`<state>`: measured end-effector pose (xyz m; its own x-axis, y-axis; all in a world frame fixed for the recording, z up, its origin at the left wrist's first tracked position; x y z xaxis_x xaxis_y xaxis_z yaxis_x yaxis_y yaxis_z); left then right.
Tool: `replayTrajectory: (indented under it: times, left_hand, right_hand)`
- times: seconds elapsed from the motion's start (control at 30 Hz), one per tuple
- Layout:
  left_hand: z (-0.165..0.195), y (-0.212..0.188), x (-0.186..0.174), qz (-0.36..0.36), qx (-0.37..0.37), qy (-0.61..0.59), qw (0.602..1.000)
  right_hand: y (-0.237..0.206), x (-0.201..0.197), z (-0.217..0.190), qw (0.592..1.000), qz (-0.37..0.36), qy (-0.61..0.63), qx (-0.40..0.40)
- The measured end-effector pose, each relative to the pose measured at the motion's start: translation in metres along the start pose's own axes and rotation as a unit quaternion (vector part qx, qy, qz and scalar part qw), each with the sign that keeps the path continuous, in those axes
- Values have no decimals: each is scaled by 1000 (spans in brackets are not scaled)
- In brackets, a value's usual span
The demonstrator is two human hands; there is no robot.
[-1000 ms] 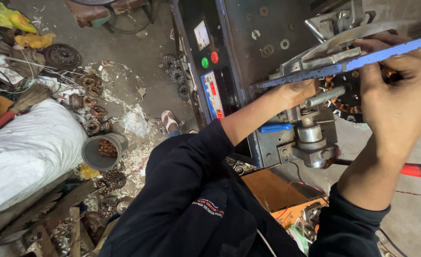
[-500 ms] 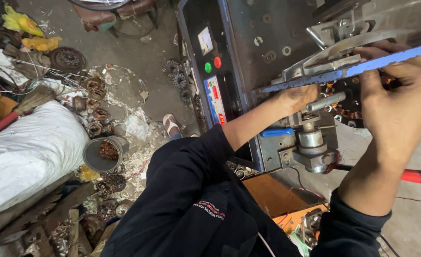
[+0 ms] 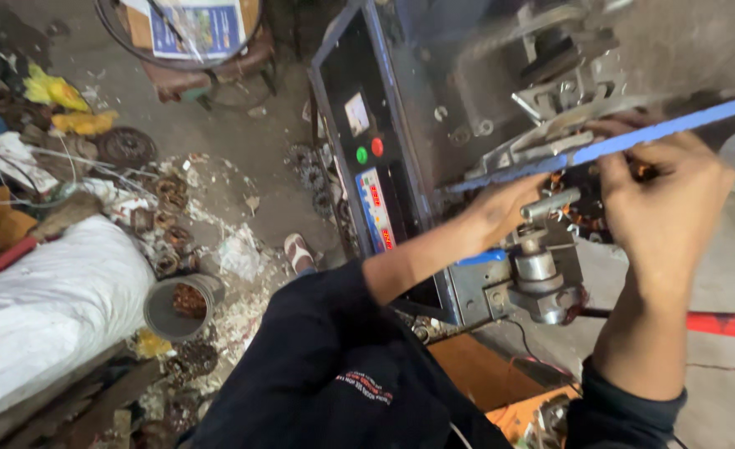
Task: The person operates a coil winding machine to wind copper wire onto a motor stator. They repeatedly insert the stator, press a green button to start the machine, and remove the stator after each winding cycle.
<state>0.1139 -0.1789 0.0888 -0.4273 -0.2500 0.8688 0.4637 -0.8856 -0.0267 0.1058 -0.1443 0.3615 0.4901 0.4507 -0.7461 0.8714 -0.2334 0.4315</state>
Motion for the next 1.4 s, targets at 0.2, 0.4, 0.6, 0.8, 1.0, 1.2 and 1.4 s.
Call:
replayTrajectory:
  times: [0.2, 0.4, 0.6, 0.8, 1.0, 1.2, 1.4]
  left_hand:
    - [73, -116, -2, -120, -58, 266, 955]
    - [159, -141, -41, 12, 3, 350, 936]
    - [225, -110, -72, 168, 171, 324, 915]
    - [236, -20, -91, 181, 209, 280, 919]
    - [156, 91, -71, 44, 35, 119, 991]
    - [129, 119, -22, -142, 34, -78, 986]
    - [133, 82, -58, 26, 80, 53, 995]
  right_hand:
    - [13, -1, -6, 998, 4, 4, 67]
    - [15, -4, -5, 997, 13, 4, 74]
    - [8, -3, 10, 996, 1, -1, 94]
    - [2, -2, 12, 999, -2, -1, 47]
    - [-3, 0, 17, 998, -3, -3, 58]
    - [-3, 0, 11, 997, -1, -8, 73]
    - [-6, -5, 11, 998, 8, 5, 59]
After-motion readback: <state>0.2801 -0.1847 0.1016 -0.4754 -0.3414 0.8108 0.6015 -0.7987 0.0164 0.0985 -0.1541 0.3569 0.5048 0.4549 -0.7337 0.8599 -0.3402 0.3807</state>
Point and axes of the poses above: each hand's wrist, its own y-axis towards the middle knuckle, its own x-axis out of the palm, z = x × y, the point moved 8 cm from there along y, towards the middle knuckle, and after that the axes turned 13 degrees about y, right-handed, at the moved point
